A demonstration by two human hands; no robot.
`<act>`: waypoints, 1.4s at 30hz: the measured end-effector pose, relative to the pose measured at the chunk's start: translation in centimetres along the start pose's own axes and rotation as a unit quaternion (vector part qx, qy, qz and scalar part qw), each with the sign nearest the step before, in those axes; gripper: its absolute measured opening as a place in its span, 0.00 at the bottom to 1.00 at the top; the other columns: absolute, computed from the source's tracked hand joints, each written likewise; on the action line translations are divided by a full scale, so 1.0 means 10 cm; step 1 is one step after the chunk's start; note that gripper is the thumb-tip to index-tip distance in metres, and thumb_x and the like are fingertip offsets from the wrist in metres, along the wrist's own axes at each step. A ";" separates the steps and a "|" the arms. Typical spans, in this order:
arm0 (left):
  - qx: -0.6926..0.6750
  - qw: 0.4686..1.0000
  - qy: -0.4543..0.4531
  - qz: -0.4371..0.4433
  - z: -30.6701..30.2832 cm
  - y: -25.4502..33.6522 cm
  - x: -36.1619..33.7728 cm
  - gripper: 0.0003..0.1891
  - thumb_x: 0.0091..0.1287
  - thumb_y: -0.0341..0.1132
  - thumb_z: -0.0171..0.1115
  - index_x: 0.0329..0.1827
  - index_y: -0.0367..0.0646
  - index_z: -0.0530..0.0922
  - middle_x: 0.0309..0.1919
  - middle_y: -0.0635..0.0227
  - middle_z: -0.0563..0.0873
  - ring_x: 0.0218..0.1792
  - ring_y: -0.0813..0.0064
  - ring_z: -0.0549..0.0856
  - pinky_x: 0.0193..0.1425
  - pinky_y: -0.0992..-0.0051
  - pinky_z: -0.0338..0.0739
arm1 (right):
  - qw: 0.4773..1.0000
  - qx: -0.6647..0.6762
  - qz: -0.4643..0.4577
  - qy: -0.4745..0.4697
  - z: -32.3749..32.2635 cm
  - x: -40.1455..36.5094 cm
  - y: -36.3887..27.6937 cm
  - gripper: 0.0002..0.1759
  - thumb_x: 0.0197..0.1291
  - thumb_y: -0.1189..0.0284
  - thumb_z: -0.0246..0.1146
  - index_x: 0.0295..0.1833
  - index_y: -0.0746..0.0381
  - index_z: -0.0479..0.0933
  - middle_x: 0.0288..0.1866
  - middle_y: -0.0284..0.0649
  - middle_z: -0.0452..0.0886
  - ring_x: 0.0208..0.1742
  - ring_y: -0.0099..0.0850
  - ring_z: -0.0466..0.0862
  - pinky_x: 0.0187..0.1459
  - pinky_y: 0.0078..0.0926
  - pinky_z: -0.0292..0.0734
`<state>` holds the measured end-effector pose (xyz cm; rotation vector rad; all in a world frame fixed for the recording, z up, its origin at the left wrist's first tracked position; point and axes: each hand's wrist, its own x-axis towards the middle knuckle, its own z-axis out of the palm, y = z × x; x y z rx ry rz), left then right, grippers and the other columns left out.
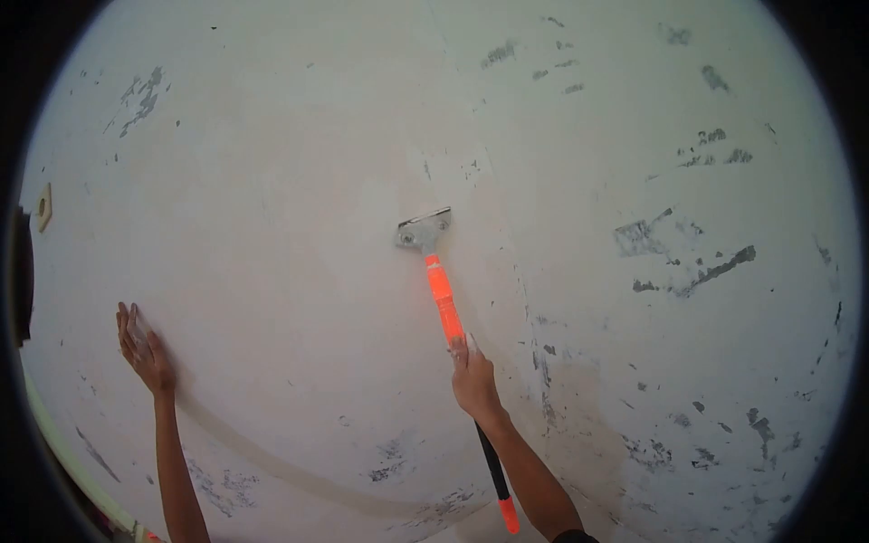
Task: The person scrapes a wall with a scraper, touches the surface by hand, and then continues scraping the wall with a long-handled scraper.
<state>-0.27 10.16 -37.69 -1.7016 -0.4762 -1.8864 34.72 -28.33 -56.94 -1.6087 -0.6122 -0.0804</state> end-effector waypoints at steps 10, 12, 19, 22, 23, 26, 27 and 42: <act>0.021 1.000 -0.003 0.004 -0.01 -0.03 -0.02 0.27 0.82 0.49 0.44 0.79 0.47 0.70 0.83 0.68 0.65 0.84 0.61 0.59 0.86 0.56 0.49 | 1.000 0.011 -0.008 0.021 0.05 -0.10 0.01 0.31 0.84 0.53 0.43 0.57 0.73 0.76 0.47 0.62 0.87 0.53 0.58 0.87 0.54 0.49 0.78; 0.017 1.000 -0.003 0.001 -0.04 -0.03 -0.01 0.27 0.82 0.48 0.44 0.79 0.47 0.70 0.83 0.68 0.65 0.84 0.61 0.59 0.86 0.56 0.49 | 0.999 0.011 -0.033 0.038 0.11 -0.08 0.07 0.31 0.84 0.53 0.42 0.58 0.73 0.76 0.49 0.62 0.87 0.54 0.58 0.87 0.55 0.48 0.79; 0.033 0.999 0.000 0.004 -0.03 -0.01 0.00 0.27 0.82 0.47 0.44 0.78 0.46 0.71 0.83 0.67 0.66 0.84 0.60 0.60 0.86 0.55 0.49 | 0.998 0.012 -0.044 0.043 0.10 0.04 0.06 0.32 0.84 0.51 0.42 0.57 0.72 0.77 0.47 0.60 0.87 0.50 0.57 0.87 0.54 0.47 0.79; 0.012 1.000 -0.002 -0.004 -0.04 0.00 0.01 0.27 0.82 0.49 0.44 0.77 0.45 0.71 0.82 0.66 0.67 0.84 0.60 0.59 0.86 0.55 0.48 | 0.997 -0.015 -0.058 0.044 0.03 0.18 -0.08 0.33 0.84 0.50 0.41 0.56 0.72 0.77 0.41 0.57 0.87 0.43 0.54 0.87 0.49 0.47 0.78; 0.010 1.000 -0.001 -0.002 -0.04 0.00 0.00 0.27 0.82 0.49 0.44 0.77 0.45 0.71 0.82 0.66 0.67 0.84 0.60 0.59 0.86 0.55 0.48 | 0.997 -0.036 -0.060 0.041 0.00 0.23 -0.15 0.33 0.84 0.50 0.41 0.55 0.71 0.77 0.37 0.55 0.86 0.39 0.51 0.87 0.46 0.46 0.78; 0.008 1.000 -0.001 -0.003 -0.05 0.00 0.01 0.28 0.82 0.50 0.44 0.77 0.44 0.71 0.82 0.66 0.67 0.84 0.60 0.59 0.86 0.55 0.48 | 0.996 0.002 -0.071 0.059 -0.01 0.27 -0.30 0.33 0.84 0.49 0.41 0.54 0.71 0.77 0.29 0.49 0.81 0.31 0.42 0.83 0.41 0.43 0.77; 0.005 1.000 -0.003 -0.005 -0.06 0.02 0.02 0.28 0.82 0.51 0.44 0.77 0.44 0.71 0.83 0.66 0.67 0.84 0.60 0.59 0.86 0.55 0.47 | 0.996 0.002 -0.069 0.059 0.01 0.19 -0.26 0.33 0.84 0.49 0.41 0.54 0.71 0.77 0.29 0.49 0.81 0.31 0.42 0.83 0.41 0.43 0.77; -0.002 1.000 0.001 -0.010 -0.06 -0.01 0.01 0.28 0.81 0.50 0.44 0.77 0.43 0.71 0.83 0.67 0.66 0.84 0.61 0.59 0.87 0.55 0.46 | 0.990 -0.014 -0.111 0.089 -0.03 0.19 -0.25 0.31 0.85 0.50 0.42 0.48 0.67 0.78 0.22 0.37 0.70 0.24 0.28 0.72 0.33 0.34 0.71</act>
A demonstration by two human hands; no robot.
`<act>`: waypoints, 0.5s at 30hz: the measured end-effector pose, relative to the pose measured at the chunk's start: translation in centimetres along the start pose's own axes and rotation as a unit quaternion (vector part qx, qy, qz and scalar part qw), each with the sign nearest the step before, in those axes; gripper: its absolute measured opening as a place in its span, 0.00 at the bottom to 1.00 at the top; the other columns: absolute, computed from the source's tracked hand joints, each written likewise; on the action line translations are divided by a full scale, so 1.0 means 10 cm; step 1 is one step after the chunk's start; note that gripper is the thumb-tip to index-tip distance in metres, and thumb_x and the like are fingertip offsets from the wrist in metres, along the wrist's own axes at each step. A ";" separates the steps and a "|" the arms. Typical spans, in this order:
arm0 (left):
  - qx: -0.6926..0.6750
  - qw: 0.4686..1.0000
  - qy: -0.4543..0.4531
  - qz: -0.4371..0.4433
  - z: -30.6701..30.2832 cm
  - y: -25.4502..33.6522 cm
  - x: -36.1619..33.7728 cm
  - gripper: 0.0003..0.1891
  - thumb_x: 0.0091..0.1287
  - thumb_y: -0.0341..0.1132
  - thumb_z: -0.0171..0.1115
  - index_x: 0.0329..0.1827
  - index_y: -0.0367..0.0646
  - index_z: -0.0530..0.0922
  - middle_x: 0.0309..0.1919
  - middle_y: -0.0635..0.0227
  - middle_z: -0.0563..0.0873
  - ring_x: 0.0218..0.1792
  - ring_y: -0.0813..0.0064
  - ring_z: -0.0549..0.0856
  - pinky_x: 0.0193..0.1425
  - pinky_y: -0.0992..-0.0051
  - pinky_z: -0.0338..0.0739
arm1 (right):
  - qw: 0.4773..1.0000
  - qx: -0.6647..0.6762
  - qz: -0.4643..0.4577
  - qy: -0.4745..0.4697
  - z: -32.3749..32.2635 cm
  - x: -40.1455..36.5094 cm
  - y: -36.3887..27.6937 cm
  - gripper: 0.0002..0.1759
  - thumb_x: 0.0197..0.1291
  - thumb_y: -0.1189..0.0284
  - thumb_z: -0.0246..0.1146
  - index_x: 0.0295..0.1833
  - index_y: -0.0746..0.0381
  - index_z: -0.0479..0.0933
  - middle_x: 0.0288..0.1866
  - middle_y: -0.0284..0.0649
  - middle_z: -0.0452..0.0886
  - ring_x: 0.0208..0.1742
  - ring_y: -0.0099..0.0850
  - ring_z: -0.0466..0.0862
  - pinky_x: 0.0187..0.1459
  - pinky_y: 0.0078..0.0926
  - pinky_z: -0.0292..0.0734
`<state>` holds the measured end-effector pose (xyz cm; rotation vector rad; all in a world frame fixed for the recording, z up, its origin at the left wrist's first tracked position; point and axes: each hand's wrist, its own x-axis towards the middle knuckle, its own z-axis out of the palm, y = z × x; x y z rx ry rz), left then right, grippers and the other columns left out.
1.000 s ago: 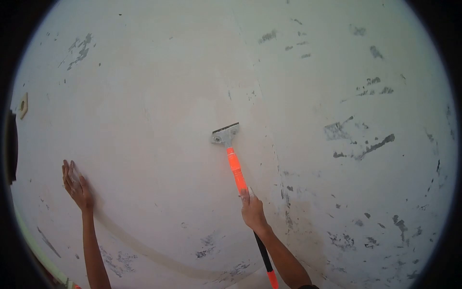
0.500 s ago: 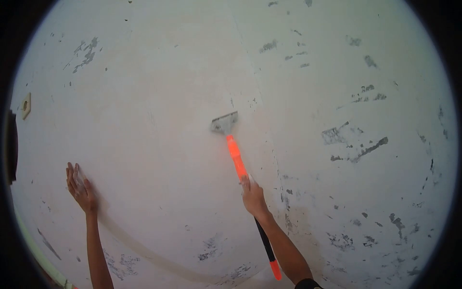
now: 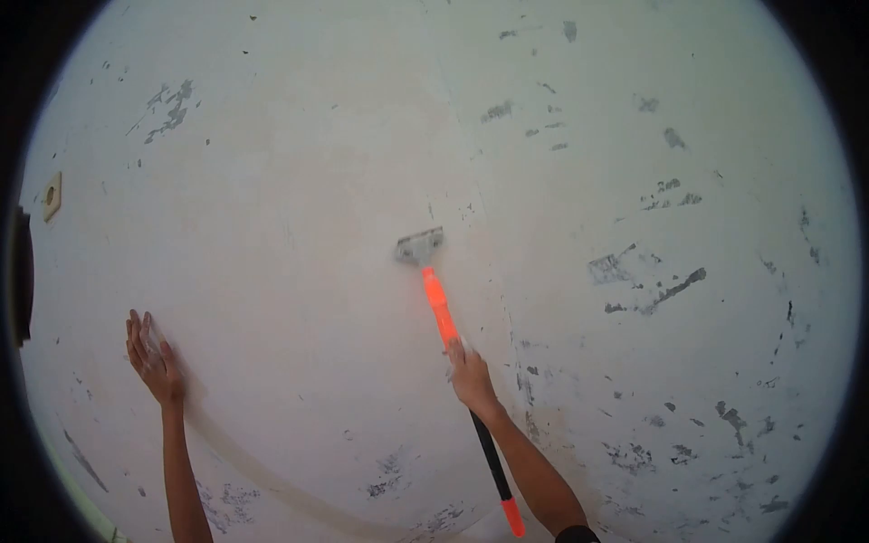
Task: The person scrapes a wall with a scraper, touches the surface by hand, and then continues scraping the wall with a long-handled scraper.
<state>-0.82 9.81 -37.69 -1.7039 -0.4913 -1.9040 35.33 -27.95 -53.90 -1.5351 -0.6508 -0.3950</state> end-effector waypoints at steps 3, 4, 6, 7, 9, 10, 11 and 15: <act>0.000 1.000 -0.002 -0.002 0.00 0.02 0.03 0.28 0.81 0.50 0.44 0.77 0.43 0.71 0.83 0.67 0.67 0.84 0.61 0.59 0.87 0.55 0.46 | 0.987 0.055 0.137 -0.060 -0.05 0.21 -0.30 0.33 0.83 0.48 0.43 0.54 0.69 0.79 0.39 0.54 0.87 0.37 0.45 0.86 0.45 0.42 0.78; 0.007 1.000 -0.004 -0.004 -0.02 0.03 0.01 0.28 0.82 0.50 0.44 0.77 0.42 0.72 0.83 0.67 0.67 0.84 0.61 0.59 0.87 0.55 0.46 | 0.990 0.032 0.124 -0.055 -0.04 0.19 -0.25 0.34 0.83 0.48 0.42 0.53 0.69 0.79 0.39 0.53 0.86 0.38 0.44 0.85 0.45 0.41 0.78; 0.005 1.000 -0.007 -0.005 -0.02 0.02 0.01 0.28 0.82 0.50 0.44 0.77 0.42 0.72 0.83 0.66 0.67 0.84 0.61 0.59 0.87 0.55 0.46 | 0.992 0.005 0.111 -0.052 0.04 0.06 -0.05 0.34 0.83 0.49 0.42 0.52 0.70 0.79 0.38 0.53 0.86 0.39 0.43 0.85 0.46 0.40 0.78; 0.004 1.000 -0.004 -0.007 -0.01 0.02 0.01 0.28 0.82 0.50 0.44 0.77 0.42 0.72 0.83 0.66 0.67 0.84 0.60 0.59 0.87 0.55 0.46 | 0.999 -0.005 0.048 -0.019 0.14 -0.10 0.14 0.34 0.84 0.48 0.42 0.50 0.69 0.79 0.30 0.45 0.78 0.30 0.35 0.80 0.37 0.38 0.75; 0.011 1.000 -0.003 -0.011 -0.02 0.01 0.00 0.28 0.82 0.50 0.44 0.77 0.42 0.72 0.82 0.67 0.67 0.84 0.61 0.59 0.87 0.55 0.46 | 1.000 -0.013 -0.019 0.013 0.19 -0.14 0.14 0.34 0.84 0.47 0.42 0.47 0.68 0.79 0.22 0.37 0.71 0.21 0.28 0.75 0.29 0.36 0.73; 0.016 1.000 -0.003 -0.010 -0.02 0.02 0.00 0.28 0.82 0.49 0.44 0.77 0.43 0.72 0.82 0.67 0.67 0.84 0.61 0.59 0.87 0.55 0.46 | 1.000 -0.013 -0.025 0.008 0.20 -0.04 0.13 0.34 0.84 0.47 0.42 0.47 0.68 0.79 0.23 0.38 0.72 0.21 0.28 0.75 0.30 0.37 0.73; 0.018 1.000 -0.002 -0.008 -0.02 0.02 0.00 0.28 0.82 0.49 0.44 0.77 0.43 0.72 0.82 0.67 0.67 0.84 0.61 0.59 0.87 0.55 0.46 | 1.000 -0.012 -0.028 0.004 0.21 0.04 0.06 0.34 0.84 0.47 0.42 0.47 0.68 0.79 0.24 0.38 0.73 0.22 0.29 0.75 0.31 0.37 0.73; -0.007 1.000 0.002 -0.008 -0.02 0.03 0.04 0.28 0.81 0.50 0.45 0.76 0.42 0.72 0.82 0.67 0.67 0.84 0.61 0.59 0.87 0.55 0.45 | 0.999 0.035 0.030 -0.026 0.11 0.19 -0.37 0.34 0.84 0.48 0.42 0.48 0.68 0.79 0.26 0.41 0.75 0.25 0.32 0.78 0.35 0.38 0.76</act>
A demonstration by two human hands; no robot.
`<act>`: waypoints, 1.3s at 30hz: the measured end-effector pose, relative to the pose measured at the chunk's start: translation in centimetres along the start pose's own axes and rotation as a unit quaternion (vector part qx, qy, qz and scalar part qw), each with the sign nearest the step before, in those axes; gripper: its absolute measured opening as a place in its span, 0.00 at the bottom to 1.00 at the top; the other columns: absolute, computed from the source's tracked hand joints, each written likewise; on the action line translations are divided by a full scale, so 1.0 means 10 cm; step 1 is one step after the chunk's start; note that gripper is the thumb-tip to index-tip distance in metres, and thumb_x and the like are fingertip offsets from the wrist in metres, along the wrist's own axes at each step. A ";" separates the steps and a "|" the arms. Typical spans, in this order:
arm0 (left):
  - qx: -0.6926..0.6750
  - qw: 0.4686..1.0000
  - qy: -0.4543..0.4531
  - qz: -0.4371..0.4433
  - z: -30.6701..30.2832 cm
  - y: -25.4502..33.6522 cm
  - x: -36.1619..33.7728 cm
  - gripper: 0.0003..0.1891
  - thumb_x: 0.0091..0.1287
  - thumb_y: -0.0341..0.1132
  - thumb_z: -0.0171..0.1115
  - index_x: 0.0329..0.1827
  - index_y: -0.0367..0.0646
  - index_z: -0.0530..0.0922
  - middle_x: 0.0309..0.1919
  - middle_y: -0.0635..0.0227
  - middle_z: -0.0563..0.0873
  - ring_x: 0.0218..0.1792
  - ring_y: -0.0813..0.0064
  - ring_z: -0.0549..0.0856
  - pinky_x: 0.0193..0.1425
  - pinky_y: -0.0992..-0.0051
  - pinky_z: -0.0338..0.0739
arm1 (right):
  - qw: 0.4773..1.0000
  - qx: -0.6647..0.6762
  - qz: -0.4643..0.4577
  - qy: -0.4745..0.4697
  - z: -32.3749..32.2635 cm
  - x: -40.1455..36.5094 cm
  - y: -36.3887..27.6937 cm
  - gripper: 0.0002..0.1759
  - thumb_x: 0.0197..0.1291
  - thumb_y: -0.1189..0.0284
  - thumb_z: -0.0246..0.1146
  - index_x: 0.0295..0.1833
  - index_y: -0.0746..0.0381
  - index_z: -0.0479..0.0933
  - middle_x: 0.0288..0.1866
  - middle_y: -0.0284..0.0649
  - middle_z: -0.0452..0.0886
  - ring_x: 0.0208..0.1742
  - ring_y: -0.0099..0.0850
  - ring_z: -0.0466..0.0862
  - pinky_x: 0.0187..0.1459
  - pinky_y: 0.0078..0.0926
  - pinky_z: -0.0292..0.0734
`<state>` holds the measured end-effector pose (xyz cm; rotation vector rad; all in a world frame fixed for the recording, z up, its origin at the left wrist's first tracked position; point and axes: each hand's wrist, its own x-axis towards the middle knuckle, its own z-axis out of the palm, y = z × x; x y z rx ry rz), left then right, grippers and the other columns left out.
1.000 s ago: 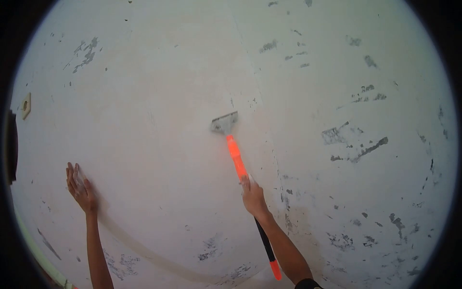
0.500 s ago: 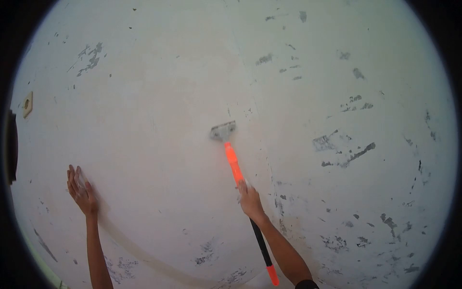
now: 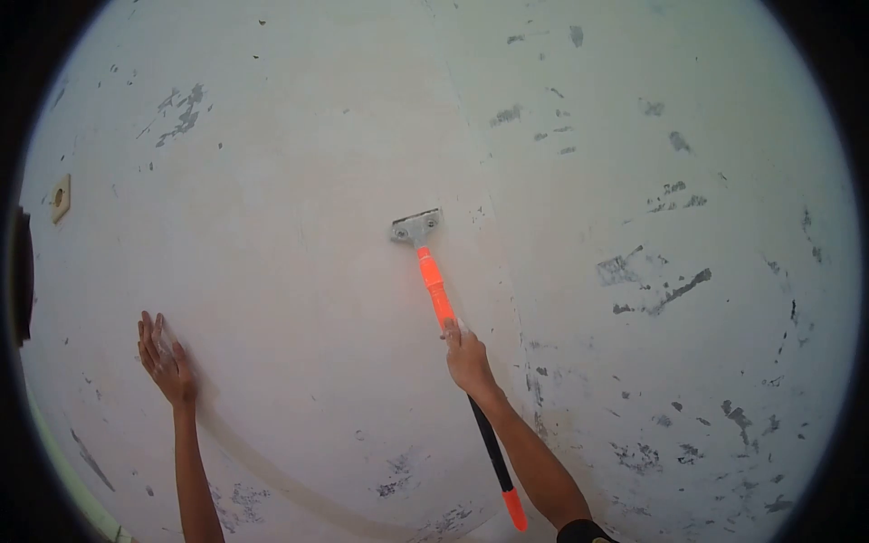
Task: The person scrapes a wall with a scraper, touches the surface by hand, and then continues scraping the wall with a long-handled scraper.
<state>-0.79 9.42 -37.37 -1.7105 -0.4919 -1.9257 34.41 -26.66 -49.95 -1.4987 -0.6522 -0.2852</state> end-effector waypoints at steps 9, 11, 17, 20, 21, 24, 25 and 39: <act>0.006 1.000 0.002 0.002 0.00 0.00 -0.04 0.28 0.81 0.49 0.46 0.76 0.43 0.73 0.82 0.66 0.67 0.84 0.60 0.60 0.87 0.55 0.46 | 1.000 -0.003 -0.001 -0.017 0.04 -0.02 -0.12 0.36 0.83 0.45 0.40 0.50 0.68 0.78 0.25 0.40 0.74 0.22 0.28 0.76 0.31 0.35 0.74; 0.008 1.000 -0.003 0.005 -0.05 -0.03 -0.04 0.28 0.81 0.49 0.47 0.76 0.43 0.73 0.82 0.66 0.67 0.84 0.60 0.60 0.87 0.55 0.46 | 0.998 -0.038 -0.043 0.017 0.10 -0.16 0.04 0.36 0.83 0.44 0.40 0.49 0.67 0.78 0.25 0.39 0.73 0.21 0.28 0.74 0.31 0.34 0.73; 0.002 1.000 0.000 0.006 -0.01 -0.03 -0.08 0.27 0.80 0.47 0.48 0.76 0.42 0.72 0.82 0.66 0.67 0.83 0.60 0.60 0.87 0.55 0.46 | 0.998 -0.016 -0.054 0.020 0.12 0.01 -0.07 0.34 0.84 0.46 0.41 0.49 0.67 0.78 0.25 0.38 0.72 0.23 0.27 0.73 0.32 0.34 0.72; 0.005 1.000 0.002 -0.008 -0.02 -0.01 -0.05 0.27 0.80 0.47 0.48 0.76 0.42 0.73 0.82 0.66 0.67 0.84 0.60 0.60 0.87 0.55 0.46 | 0.992 -0.062 -0.092 0.052 0.19 0.00 0.16 0.35 0.84 0.46 0.40 0.49 0.67 0.78 0.26 0.39 0.74 0.25 0.29 0.74 0.34 0.35 0.72; 0.006 1.000 0.001 -0.001 -0.02 -0.02 -0.06 0.27 0.80 0.47 0.47 0.76 0.42 0.73 0.82 0.66 0.67 0.84 0.60 0.59 0.87 0.55 0.46 | 0.992 -0.061 -0.095 0.053 0.15 0.03 0.01 0.35 0.84 0.46 0.40 0.49 0.67 0.78 0.26 0.39 0.74 0.25 0.29 0.74 0.34 0.35 0.72; 0.002 1.000 0.002 0.007 0.00 -0.02 -0.01 0.28 0.80 0.48 0.47 0.76 0.42 0.73 0.82 0.66 0.67 0.84 0.60 0.59 0.87 0.54 0.46 | 0.997 -0.030 -0.062 0.024 0.08 0.09 -0.25 0.35 0.84 0.46 0.40 0.49 0.68 0.78 0.27 0.42 0.75 0.26 0.30 0.75 0.35 0.35 0.73; -0.002 1.000 -0.001 0.001 -0.02 -0.01 -0.04 0.28 0.80 0.48 0.47 0.76 0.42 0.73 0.82 0.66 0.67 0.84 0.60 0.59 0.86 0.54 0.46 | 0.997 -0.040 -0.055 0.022 0.09 0.02 -0.15 0.35 0.84 0.46 0.40 0.49 0.68 0.78 0.28 0.42 0.76 0.27 0.31 0.76 0.36 0.35 0.73; -0.005 1.000 -0.005 -0.004 0.00 -0.01 -0.01 0.28 0.81 0.49 0.46 0.76 0.41 0.73 0.83 0.66 0.66 0.84 0.61 0.59 0.87 0.53 0.46 | 0.997 -0.029 -0.065 0.023 0.14 0.12 -0.34 0.35 0.84 0.47 0.41 0.49 0.68 0.78 0.26 0.40 0.72 0.25 0.28 0.74 0.33 0.34 0.71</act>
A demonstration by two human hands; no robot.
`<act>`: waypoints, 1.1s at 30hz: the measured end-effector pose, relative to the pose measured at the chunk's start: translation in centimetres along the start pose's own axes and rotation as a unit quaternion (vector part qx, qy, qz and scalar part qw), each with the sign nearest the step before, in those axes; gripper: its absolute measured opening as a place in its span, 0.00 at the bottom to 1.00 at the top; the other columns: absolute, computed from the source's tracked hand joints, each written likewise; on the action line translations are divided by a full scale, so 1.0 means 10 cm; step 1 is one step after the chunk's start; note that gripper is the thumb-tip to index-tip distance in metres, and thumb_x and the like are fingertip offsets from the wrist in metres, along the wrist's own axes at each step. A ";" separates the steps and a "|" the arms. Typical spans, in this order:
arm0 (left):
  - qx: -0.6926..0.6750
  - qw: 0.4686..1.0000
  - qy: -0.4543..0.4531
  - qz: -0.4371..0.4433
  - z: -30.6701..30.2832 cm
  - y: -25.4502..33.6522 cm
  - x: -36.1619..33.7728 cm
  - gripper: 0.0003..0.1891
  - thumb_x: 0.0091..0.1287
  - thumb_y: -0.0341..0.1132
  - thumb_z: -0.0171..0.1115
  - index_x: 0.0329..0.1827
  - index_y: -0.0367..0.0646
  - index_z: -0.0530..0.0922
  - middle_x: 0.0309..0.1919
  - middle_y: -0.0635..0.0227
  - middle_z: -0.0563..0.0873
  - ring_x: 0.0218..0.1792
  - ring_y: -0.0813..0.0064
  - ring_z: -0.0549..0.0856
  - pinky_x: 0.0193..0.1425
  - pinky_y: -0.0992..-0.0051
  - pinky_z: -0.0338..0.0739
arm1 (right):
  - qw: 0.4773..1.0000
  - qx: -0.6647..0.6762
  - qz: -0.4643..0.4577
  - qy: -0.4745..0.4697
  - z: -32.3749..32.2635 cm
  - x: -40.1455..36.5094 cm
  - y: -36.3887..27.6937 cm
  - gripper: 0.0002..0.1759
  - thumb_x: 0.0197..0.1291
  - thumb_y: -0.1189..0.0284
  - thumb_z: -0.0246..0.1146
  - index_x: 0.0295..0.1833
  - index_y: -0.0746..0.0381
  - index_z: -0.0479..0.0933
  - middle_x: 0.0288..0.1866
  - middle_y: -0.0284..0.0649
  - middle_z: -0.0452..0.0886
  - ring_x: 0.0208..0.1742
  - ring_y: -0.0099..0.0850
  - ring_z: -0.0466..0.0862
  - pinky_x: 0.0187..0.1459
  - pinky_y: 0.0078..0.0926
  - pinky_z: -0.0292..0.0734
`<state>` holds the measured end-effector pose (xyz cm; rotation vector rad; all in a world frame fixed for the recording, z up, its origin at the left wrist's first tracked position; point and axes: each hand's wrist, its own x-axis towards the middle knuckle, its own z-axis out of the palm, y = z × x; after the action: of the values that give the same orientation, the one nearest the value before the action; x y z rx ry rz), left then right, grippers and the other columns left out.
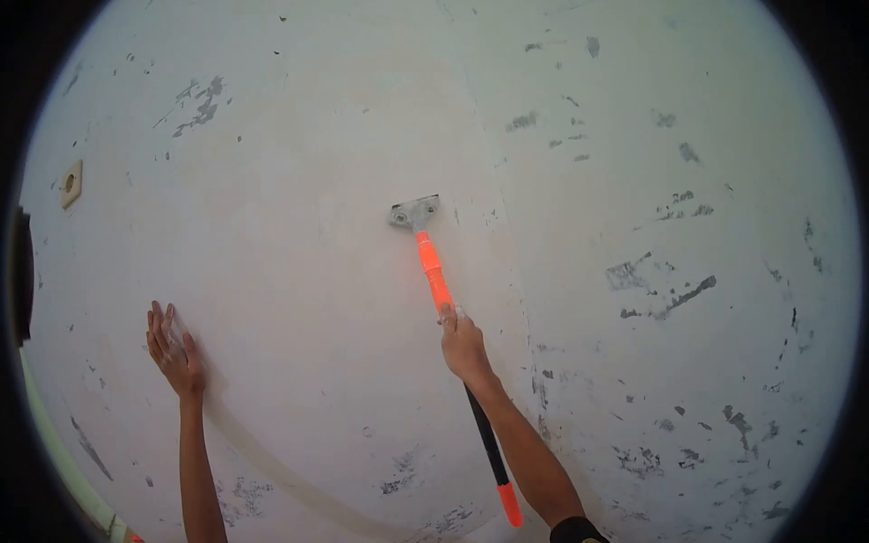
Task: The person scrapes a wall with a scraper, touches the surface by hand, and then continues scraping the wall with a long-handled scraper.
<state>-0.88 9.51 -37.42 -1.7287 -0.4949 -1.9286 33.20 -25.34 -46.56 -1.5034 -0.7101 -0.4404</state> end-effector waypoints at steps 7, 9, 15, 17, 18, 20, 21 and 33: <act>0.004 1.000 0.000 -0.005 -0.03 0.02 -0.02 0.29 0.80 0.50 0.46 0.76 0.42 0.73 0.83 0.67 0.66 0.84 0.61 0.59 0.87 0.54 0.46 | 1.000 -0.001 -0.020 0.018 0.13 0.00 0.11 0.37 0.83 0.44 0.40 0.51 0.69 0.77 0.26 0.39 0.72 0.23 0.27 0.73 0.30 0.33 0.71; 0.003 1.000 0.002 -0.009 -0.01 0.01 -0.02 0.28 0.80 0.50 0.45 0.76 0.42 0.74 0.83 0.67 0.66 0.84 0.62 0.59 0.87 0.54 0.46 | 1.000 0.009 0.007 -0.010 0.13 0.04 0.06 0.37 0.83 0.44 0.40 0.52 0.70 0.77 0.27 0.39 0.73 0.22 0.27 0.72 0.29 0.32 0.71; 0.007 1.000 -0.007 -0.006 0.00 -0.02 -0.04 0.28 0.80 0.48 0.46 0.76 0.43 0.73 0.83 0.67 0.65 0.85 0.63 0.57 0.87 0.54 0.45 | 1.000 0.007 -0.002 0.012 0.14 0.05 -0.06 0.37 0.83 0.44 0.41 0.51 0.70 0.78 0.23 0.37 0.70 0.20 0.26 0.72 0.28 0.32 0.70; 0.013 1.000 -0.008 -0.007 -0.01 -0.03 -0.07 0.28 0.80 0.48 0.46 0.76 0.44 0.73 0.83 0.67 0.65 0.85 0.63 0.57 0.87 0.55 0.45 | 0.997 0.000 0.065 -0.031 0.13 -0.03 -0.20 0.40 0.83 0.44 0.39 0.58 0.73 0.77 0.51 0.62 0.86 0.56 0.57 0.85 0.60 0.47 0.77; 0.011 1.000 -0.014 -0.007 -0.03 0.00 -0.05 0.27 0.80 0.48 0.46 0.76 0.44 0.73 0.83 0.67 0.65 0.85 0.63 0.57 0.87 0.55 0.45 | 0.997 0.000 0.069 -0.033 0.15 -0.09 -0.15 0.40 0.83 0.44 0.39 0.58 0.73 0.77 0.51 0.62 0.86 0.56 0.57 0.85 0.60 0.47 0.77; 0.009 1.000 -0.011 -0.013 -0.05 0.00 -0.04 0.27 0.80 0.48 0.46 0.76 0.44 0.73 0.83 0.67 0.65 0.85 0.63 0.57 0.87 0.55 0.45 | 0.998 0.005 0.055 -0.027 0.16 -0.13 -0.12 0.40 0.83 0.44 0.39 0.57 0.74 0.78 0.51 0.62 0.86 0.55 0.57 0.85 0.60 0.47 0.77; 0.010 1.000 -0.009 -0.011 -0.05 -0.01 -0.06 0.27 0.80 0.48 0.46 0.76 0.45 0.74 0.83 0.67 0.65 0.84 0.63 0.58 0.88 0.55 0.45 | 0.998 0.005 0.053 -0.026 0.14 -0.07 -0.15 0.40 0.83 0.44 0.39 0.57 0.74 0.78 0.51 0.62 0.86 0.55 0.57 0.85 0.60 0.47 0.77; 0.015 1.000 -0.007 -0.011 -0.01 -0.02 -0.05 0.27 0.81 0.49 0.45 0.76 0.47 0.73 0.83 0.67 0.65 0.84 0.63 0.59 0.88 0.55 0.46 | 0.997 0.005 0.074 -0.027 0.17 0.09 -0.18 0.37 0.83 0.46 0.40 0.58 0.72 0.78 0.49 0.60 0.86 0.54 0.53 0.86 0.60 0.47 0.76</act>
<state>-1.05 9.68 -37.95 -1.7263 -0.5469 -1.9157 32.42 -23.63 -44.70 -1.5503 -0.6368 -0.2847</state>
